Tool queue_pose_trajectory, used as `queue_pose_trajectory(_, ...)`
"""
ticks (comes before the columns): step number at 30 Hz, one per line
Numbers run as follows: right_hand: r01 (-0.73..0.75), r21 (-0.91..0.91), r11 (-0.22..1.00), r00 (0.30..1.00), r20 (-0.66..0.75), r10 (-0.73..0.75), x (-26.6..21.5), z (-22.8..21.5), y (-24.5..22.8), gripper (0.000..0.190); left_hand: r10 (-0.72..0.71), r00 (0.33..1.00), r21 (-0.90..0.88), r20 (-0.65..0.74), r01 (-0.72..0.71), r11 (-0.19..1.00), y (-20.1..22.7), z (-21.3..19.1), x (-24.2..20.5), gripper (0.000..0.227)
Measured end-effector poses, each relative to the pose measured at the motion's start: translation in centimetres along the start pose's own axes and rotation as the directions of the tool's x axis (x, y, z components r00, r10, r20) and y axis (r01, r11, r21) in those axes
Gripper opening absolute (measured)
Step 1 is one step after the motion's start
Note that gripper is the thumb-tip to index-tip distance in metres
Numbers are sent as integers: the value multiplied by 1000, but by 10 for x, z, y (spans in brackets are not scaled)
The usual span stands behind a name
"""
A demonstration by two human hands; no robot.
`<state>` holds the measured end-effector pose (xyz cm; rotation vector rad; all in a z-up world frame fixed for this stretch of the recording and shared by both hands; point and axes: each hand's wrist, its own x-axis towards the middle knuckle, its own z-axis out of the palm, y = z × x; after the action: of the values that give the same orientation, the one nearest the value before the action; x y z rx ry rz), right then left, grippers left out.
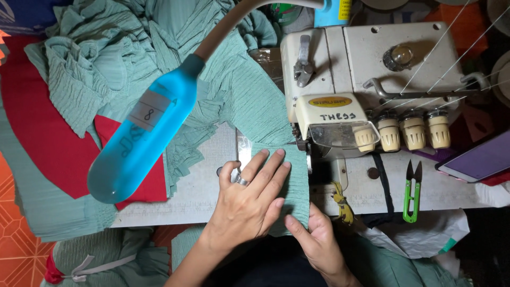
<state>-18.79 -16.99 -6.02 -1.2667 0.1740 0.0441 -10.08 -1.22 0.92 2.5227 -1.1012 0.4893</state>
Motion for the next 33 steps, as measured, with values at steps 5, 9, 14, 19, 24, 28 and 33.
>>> queue_pose_trajectory(5,31,-113,993,999,-12,-32,0,-4,5,36,-20,1000,9,8,20,1000,-1,2,-1,51)
queue_pose_trajectory(9,31,-136,990,999,-25,-35,-2,-4,6,38,-10,1000,-4,-10,10,1000,-4,1,1,52)
queue_pose_trajectory(14,26,-122,992,999,-43,-32,-3,-4,8,37,-13,1000,-31,22,14,999,-12,4,5,50)
queue_pose_trajectory(19,26,-145,989,998,-57,-35,-4,3,1,40,-11,998,-77,62,16,997,-29,2,19,49)
queue_pose_trajectory(24,17,-214,977,993,-107,-41,-8,6,2,41,-28,996,-106,89,37,994,-43,0,33,59)
queue_pose_trajectory(28,17,-288,958,979,-191,-74,-13,7,11,48,-43,994,-73,101,50,996,-55,4,42,73)
queue_pose_trajectory(33,110,-266,958,945,-271,-184,-18,16,14,77,-115,986,-71,121,124,990,-69,11,53,78)
